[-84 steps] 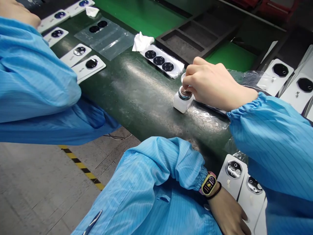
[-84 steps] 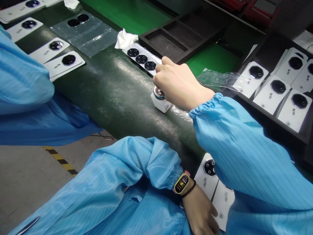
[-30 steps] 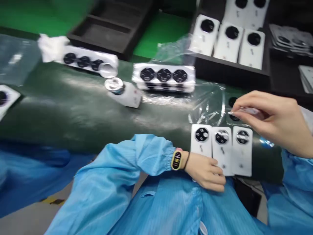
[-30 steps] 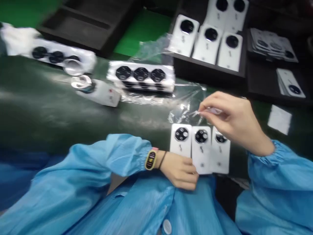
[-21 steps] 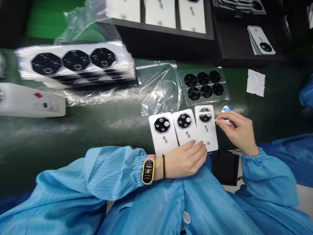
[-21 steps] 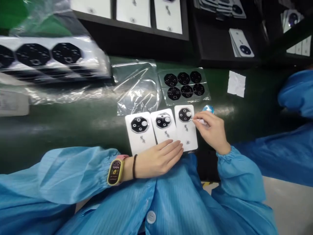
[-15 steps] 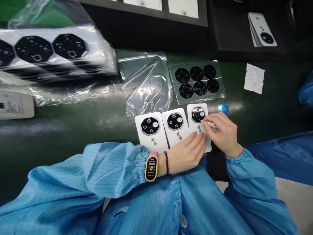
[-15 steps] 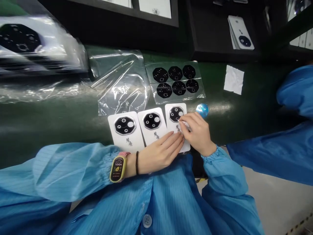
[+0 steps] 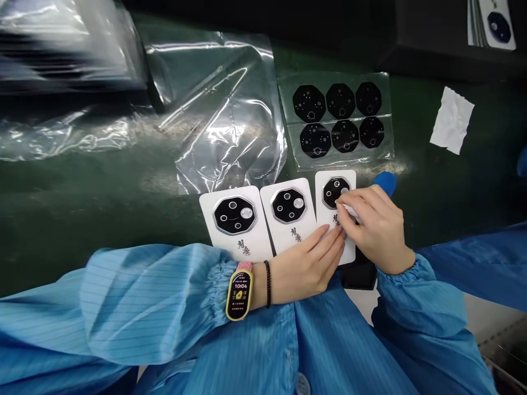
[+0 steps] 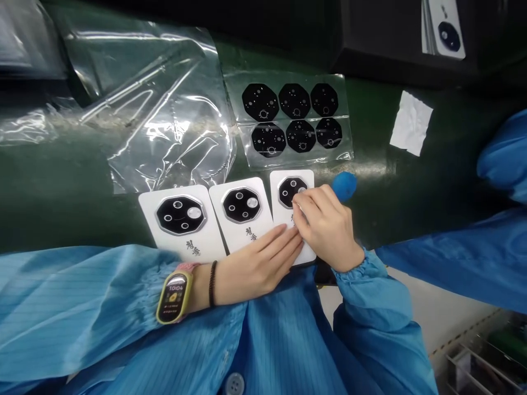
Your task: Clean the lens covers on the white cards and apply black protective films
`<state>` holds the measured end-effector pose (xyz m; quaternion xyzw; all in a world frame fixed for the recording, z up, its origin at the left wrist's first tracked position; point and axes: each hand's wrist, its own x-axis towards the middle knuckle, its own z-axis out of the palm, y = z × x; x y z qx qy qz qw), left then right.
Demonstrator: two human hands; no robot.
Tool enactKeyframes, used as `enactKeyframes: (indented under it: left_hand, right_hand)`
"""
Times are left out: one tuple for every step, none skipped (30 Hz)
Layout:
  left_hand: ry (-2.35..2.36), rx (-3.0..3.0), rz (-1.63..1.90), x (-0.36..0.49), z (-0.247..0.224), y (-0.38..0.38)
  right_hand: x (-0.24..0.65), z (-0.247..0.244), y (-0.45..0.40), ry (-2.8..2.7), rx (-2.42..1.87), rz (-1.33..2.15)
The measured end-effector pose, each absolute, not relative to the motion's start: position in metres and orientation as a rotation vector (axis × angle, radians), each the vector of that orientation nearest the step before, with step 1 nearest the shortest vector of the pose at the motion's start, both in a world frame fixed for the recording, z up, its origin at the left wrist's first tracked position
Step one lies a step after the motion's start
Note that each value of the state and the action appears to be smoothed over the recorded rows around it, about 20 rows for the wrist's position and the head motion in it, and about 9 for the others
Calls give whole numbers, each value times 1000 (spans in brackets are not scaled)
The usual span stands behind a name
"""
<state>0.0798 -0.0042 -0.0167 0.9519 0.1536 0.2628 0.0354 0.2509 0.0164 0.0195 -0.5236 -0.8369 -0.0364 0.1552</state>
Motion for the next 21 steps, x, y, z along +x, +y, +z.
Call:
enactKeyframes:
  left_hand:
    - [467,2930,802,80,-17,-4]
    - [466,2934,800,79,-17,-5]
    - [466,2938,799,79,-18,-5]
    - [469,2940,796,79,-18,-5]
    - [471,2940,795,79,-19,-5]
    - [473,2939,794,79,-19,-6]
    - [474,2937,793,79,-19,-6]
    - [473,2936,792,79,-19,-6]
    - [471,2936,791,79,-19,-6]
    - [471,2935,796,79,-19,-6]
    - [472,2935,800,79,-18,-6]
    - [476,2935,803,79,-18,-5]
    - [479,2938,805,79,-18,-5]
    - [483,2940,806,79,-18,-6]
    - [483,2944,804,79,-18,-6]
    - [480,2948,800,78,-18,-6]
    - [476,2953,794,78,-18,-6]
    - [472,2955,790,78,-19,-6]
    - [469,2954,787,78,-19,-6]
    - [468,2953,784,78,-19,-6]
    - [468,2951,783,78,-19,-6]
  right_hand:
    - [250,21,16,-2419,-1501,-118]
    - [250,22,16,-2438,-1501,-128]
    - [250,23,15,-2453,-1499,-137]
    - [250,23,15,-2466,-1496,-146]
    - [250,24,14,-2478,-1494,-155]
    - [250,24,14,-2490,-1491,-162]
    - [251,24,13,-2503,-1487,-168]
    - [251,24,13,-2513,-1481,-173]
    - [252,24,14,-2521,-1471,-179]
    - [252,23,14,-2526,-1461,-189]
    - [253,23,14,-2527,-1451,-205]
    - [253,22,14,-2527,-1443,-223]
    - [254,22,14,-2530,-1439,-237]
    - [254,22,14,-2534,-1436,-241]
    - [255,21,14,-2539,-1433,-238]
    - [255,21,14,-2543,-1431,-233]
    - [255,21,14,-2545,-1427,-233]
    - [256,21,14,-2546,-1425,-240]
    - [256,21,14,-2543,-1425,-251]
    - [256,21,14,-2539,-1427,-260]
    - [256,22,14,-2539,-1432,-261]
